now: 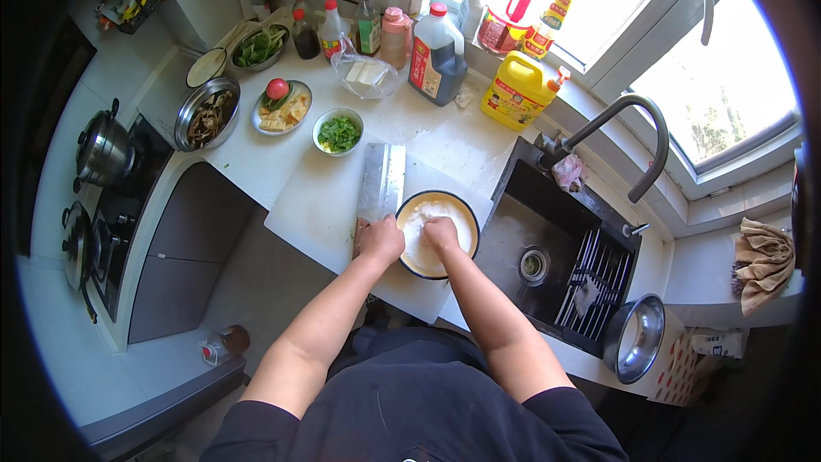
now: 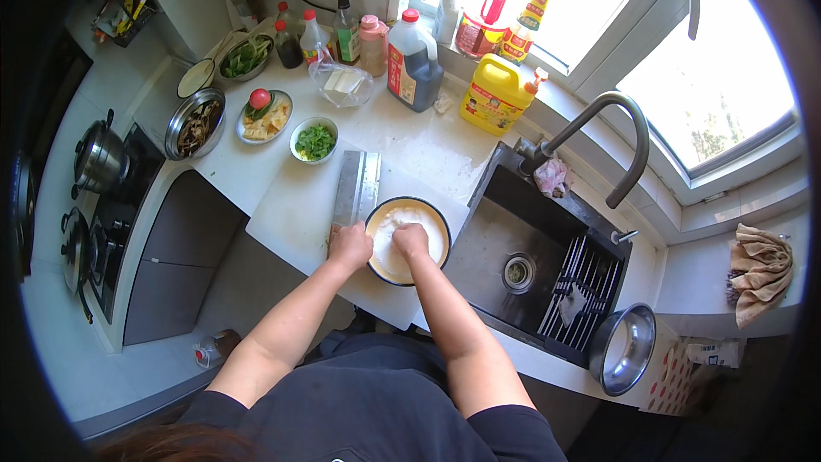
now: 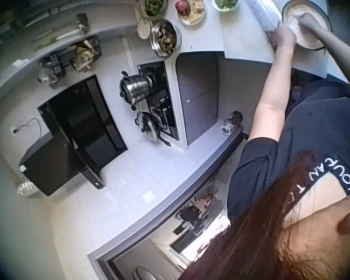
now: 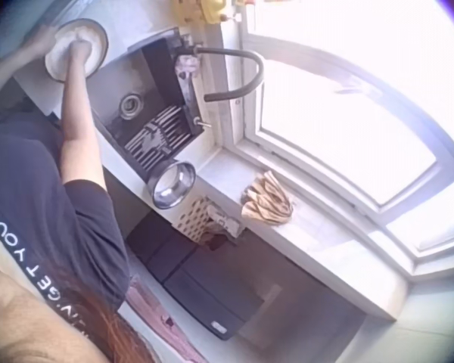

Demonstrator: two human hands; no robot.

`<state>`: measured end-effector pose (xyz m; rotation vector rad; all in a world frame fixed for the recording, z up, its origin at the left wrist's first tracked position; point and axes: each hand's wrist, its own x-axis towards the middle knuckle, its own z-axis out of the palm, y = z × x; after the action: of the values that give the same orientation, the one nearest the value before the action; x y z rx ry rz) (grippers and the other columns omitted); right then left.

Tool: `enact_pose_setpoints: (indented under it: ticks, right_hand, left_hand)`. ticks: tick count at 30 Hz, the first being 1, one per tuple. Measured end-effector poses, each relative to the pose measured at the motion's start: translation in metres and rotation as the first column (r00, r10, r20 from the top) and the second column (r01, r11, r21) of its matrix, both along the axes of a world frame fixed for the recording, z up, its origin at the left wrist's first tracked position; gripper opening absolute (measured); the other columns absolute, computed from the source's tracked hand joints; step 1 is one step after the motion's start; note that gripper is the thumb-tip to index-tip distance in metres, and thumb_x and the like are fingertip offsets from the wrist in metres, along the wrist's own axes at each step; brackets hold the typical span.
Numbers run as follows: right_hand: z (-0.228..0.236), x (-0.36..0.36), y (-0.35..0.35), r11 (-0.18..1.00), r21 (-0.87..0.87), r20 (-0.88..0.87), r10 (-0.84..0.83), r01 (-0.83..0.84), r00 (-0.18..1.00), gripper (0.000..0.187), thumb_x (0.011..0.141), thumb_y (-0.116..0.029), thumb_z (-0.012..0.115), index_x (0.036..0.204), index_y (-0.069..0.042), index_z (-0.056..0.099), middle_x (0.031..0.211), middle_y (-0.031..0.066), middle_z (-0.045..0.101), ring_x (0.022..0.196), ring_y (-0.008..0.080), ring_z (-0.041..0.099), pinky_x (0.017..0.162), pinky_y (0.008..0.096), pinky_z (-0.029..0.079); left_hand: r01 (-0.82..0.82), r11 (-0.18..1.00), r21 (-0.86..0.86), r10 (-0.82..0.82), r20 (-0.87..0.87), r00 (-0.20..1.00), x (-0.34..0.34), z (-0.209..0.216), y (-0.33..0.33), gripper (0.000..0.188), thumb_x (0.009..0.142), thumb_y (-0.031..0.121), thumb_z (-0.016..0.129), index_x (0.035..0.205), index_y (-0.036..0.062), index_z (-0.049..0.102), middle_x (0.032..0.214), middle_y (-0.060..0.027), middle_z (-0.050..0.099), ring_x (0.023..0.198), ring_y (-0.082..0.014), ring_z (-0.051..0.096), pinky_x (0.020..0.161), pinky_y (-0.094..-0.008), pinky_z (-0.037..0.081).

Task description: The person kneads dough in a bowl by hand and then takes the bowl to the sink to rinse it.

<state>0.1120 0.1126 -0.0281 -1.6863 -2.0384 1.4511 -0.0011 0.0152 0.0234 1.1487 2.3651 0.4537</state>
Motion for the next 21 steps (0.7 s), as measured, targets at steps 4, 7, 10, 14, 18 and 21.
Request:
enact_pose_setpoints:
  ticks: [4, 7, 10, 14, 18, 21]
  right_hand:
    - [0.002, -0.002, -0.005, 0.987, 0.149, 0.052, 0.046, -0.053, 0.998, 0.018, 0.065, -0.008, 0.052, 0.075, -0.002, 0.066, 0.071, 0.0167, 0.065, 0.068, 0.0291, 0.063, 0.065, 0.0359, 0.048]
    - [0.003, -0.001, 0.003, 0.936, 0.214, 0.146, 0.251, -0.278, 0.957, 0.020, 0.068, -0.015, 0.055, 0.079, -0.003, 0.068, 0.074, 0.0197, 0.064, 0.073, 0.0312, 0.064, 0.072, 0.0354, 0.049]
    - [0.033, -0.004, 0.007, 0.994, 0.036, -0.124, 0.111, -0.108, 0.986, 0.021, 0.072, -0.018, 0.060, 0.081, -0.001, 0.067, 0.073, 0.0180, 0.065, 0.066, 0.0257, 0.064, 0.067, 0.0340, 0.050]
    - [0.040, -0.005, 0.015, 0.912, -0.405, -0.265, -0.185, 0.065, 0.946, 0.015, 0.086, -0.016, 0.057, 0.089, -0.005, 0.067, 0.073, 0.0037, 0.064, 0.059, 0.0113, 0.058, 0.058, 0.0233, 0.049]
    - [0.030, -0.003, 0.023, 0.919, -0.389, -0.218, -0.168, 0.073, 0.961, 0.016, 0.089, -0.014, 0.054, 0.091, -0.005, 0.066, 0.075, 0.0050, 0.064, 0.063, 0.0116, 0.059, 0.058, 0.0215, 0.049]
    - [0.025, -0.003, 0.025, 0.957, -0.286, -0.163, -0.101, 0.051, 0.982, 0.014, 0.081, -0.009, 0.057, 0.087, -0.003, 0.068, 0.079, 0.0092, 0.067, 0.067, 0.0158, 0.062, 0.066, 0.0275, 0.050]
  left_hand:
    - [0.001, 1.000, -0.009, -0.001, -0.008, 1.000, 0.001, 0.003, 0.002, 0.024, 0.079, 0.016, 0.047, 0.089, -0.0018, 0.060, 0.081, -0.0249, 0.063, 0.080, -0.0390, 0.062, 0.077, -0.0456, 0.048]
    - [0.031, 0.998, -0.057, -0.030, 0.018, 0.999, 0.000, 0.008, 0.005, 0.024, 0.079, 0.017, 0.047, 0.090, -0.0015, 0.059, 0.082, -0.0248, 0.063, 0.081, -0.0392, 0.062, 0.077, -0.0459, 0.048]
    - [0.011, 0.999, -0.052, -0.012, -0.029, 1.000, 0.000, 0.011, 0.003, 0.024, 0.079, 0.017, 0.048, 0.090, -0.0011, 0.060, 0.083, -0.0249, 0.063, 0.081, -0.0393, 0.061, 0.078, -0.0461, 0.048]
    - [0.013, 0.999, -0.043, -0.013, -0.009, 1.000, 0.001, 0.011, 0.003, 0.023, 0.079, 0.017, 0.049, 0.089, -0.0006, 0.060, 0.084, -0.0254, 0.063, 0.082, -0.0396, 0.061, 0.078, -0.0468, 0.047]
    - [0.033, 0.999, -0.022, -0.034, -0.021, 0.999, 0.001, 0.004, 0.002, 0.023, 0.079, 0.017, 0.049, 0.089, -0.0009, 0.059, 0.082, -0.0258, 0.062, 0.080, -0.0397, 0.061, 0.077, -0.0475, 0.047]
    - [0.030, 0.999, -0.019, -0.030, -0.020, 0.999, 0.000, 0.003, 0.001, 0.022, 0.079, 0.017, 0.050, 0.089, -0.0013, 0.059, 0.081, -0.0260, 0.062, 0.079, -0.0400, 0.061, 0.076, -0.0477, 0.047]
